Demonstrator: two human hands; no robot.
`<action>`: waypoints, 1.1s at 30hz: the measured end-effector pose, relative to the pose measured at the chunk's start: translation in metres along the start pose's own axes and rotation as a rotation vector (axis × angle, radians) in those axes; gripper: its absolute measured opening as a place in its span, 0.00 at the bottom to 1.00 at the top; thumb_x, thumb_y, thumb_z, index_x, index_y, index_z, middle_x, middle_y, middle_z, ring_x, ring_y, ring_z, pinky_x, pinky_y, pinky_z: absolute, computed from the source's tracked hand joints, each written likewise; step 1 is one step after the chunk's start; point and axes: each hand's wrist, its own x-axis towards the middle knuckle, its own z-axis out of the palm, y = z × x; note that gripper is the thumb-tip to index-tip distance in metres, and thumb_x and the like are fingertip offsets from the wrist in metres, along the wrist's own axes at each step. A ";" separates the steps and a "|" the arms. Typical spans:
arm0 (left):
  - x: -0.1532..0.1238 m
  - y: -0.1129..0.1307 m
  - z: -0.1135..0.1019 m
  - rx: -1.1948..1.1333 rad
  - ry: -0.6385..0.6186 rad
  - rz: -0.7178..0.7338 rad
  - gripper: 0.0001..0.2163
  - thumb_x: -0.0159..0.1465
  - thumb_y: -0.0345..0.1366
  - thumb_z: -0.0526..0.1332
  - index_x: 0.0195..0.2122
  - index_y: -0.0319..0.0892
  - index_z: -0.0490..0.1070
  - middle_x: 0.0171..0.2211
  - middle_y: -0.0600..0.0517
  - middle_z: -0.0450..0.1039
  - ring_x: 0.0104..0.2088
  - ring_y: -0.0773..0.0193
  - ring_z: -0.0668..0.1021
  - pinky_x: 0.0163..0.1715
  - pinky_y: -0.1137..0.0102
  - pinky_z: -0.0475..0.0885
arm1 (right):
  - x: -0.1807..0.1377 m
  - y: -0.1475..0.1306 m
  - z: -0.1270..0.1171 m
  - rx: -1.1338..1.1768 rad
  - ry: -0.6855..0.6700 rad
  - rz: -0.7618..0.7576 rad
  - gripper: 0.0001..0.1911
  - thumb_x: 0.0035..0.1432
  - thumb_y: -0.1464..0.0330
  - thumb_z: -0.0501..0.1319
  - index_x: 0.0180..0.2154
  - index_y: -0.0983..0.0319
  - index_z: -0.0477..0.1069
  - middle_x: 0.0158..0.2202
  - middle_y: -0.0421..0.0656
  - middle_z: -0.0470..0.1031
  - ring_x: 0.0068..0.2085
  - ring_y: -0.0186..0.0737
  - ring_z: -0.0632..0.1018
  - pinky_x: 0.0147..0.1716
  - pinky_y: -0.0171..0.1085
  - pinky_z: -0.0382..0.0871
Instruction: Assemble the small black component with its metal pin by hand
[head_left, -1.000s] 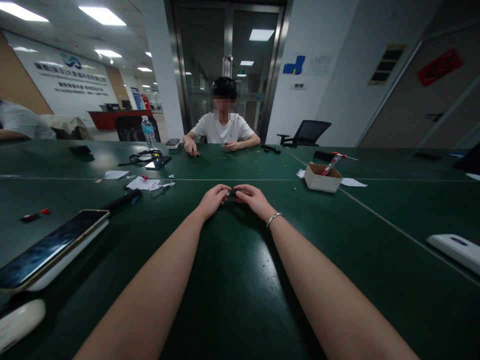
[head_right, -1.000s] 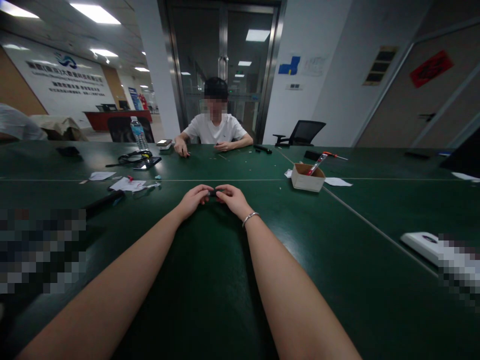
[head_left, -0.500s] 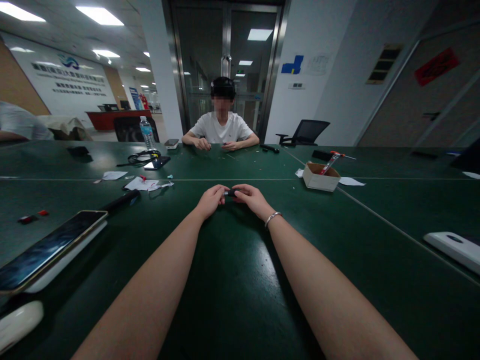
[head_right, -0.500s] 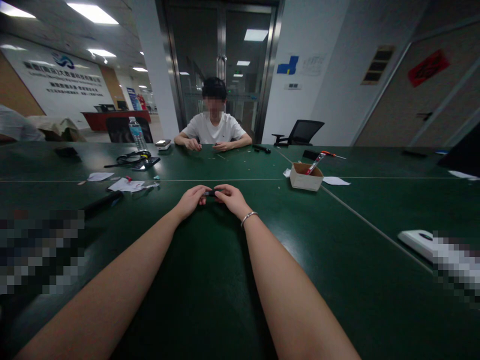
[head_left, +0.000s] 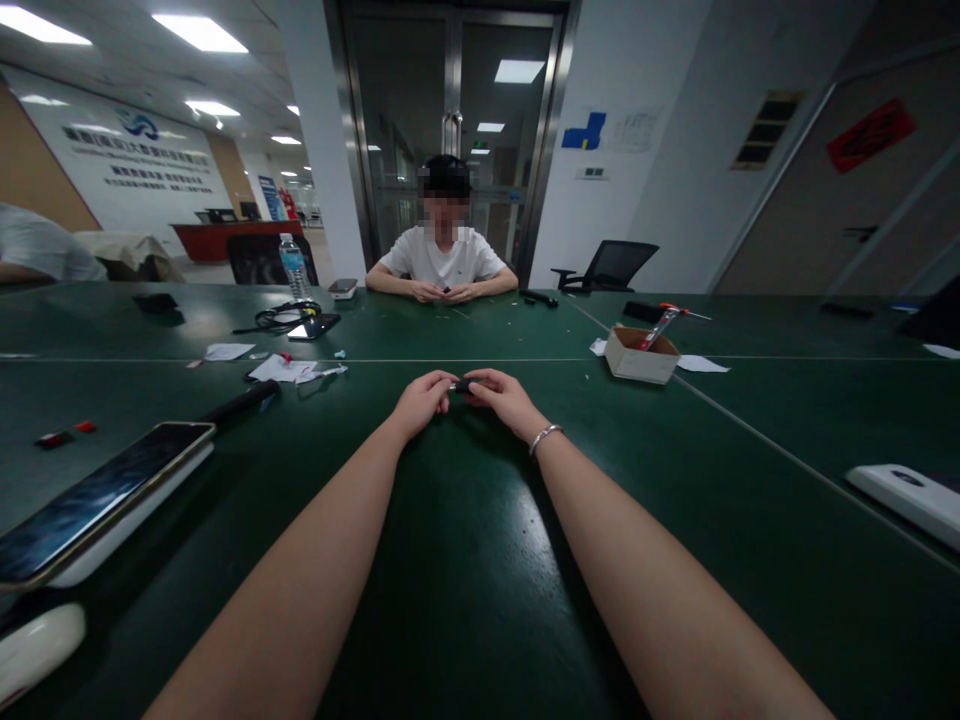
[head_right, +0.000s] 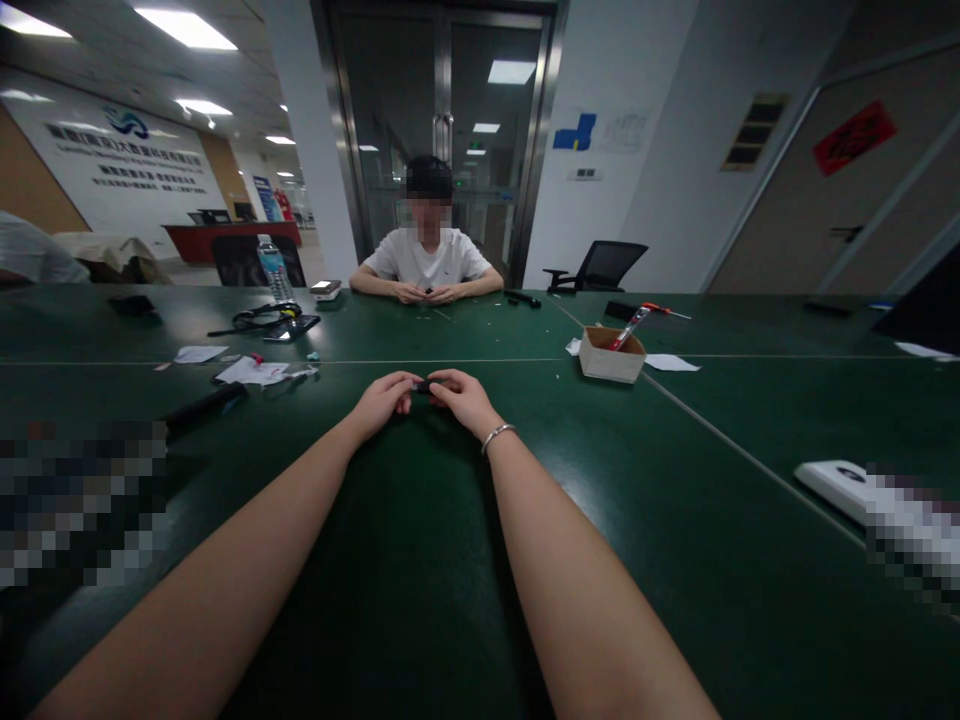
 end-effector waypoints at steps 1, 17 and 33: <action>0.001 -0.001 0.000 0.007 -0.001 -0.001 0.14 0.63 0.42 0.53 0.41 0.40 0.72 0.17 0.57 0.64 0.20 0.69 0.68 0.23 0.73 0.62 | 0.000 0.000 0.000 0.001 0.003 0.002 0.12 0.51 0.68 0.67 0.40 0.61 0.74 0.32 0.41 0.77 0.34 0.36 0.79 0.42 0.40 0.74; -0.001 0.003 0.003 -0.041 0.061 0.032 0.09 0.62 0.39 0.55 0.37 0.41 0.70 0.19 0.57 0.66 0.20 0.71 0.68 0.22 0.75 0.62 | 0.001 0.001 -0.001 -0.006 -0.008 0.004 0.14 0.49 0.66 0.68 0.40 0.61 0.74 0.31 0.41 0.77 0.33 0.36 0.78 0.40 0.40 0.74; -0.002 0.003 0.002 -0.065 0.068 -0.028 0.05 0.61 0.37 0.56 0.35 0.41 0.65 0.24 0.54 0.73 0.26 0.67 0.74 0.31 0.71 0.68 | 0.000 0.000 0.000 0.002 0.012 -0.005 0.14 0.49 0.67 0.68 0.40 0.61 0.74 0.31 0.41 0.77 0.33 0.36 0.79 0.40 0.39 0.75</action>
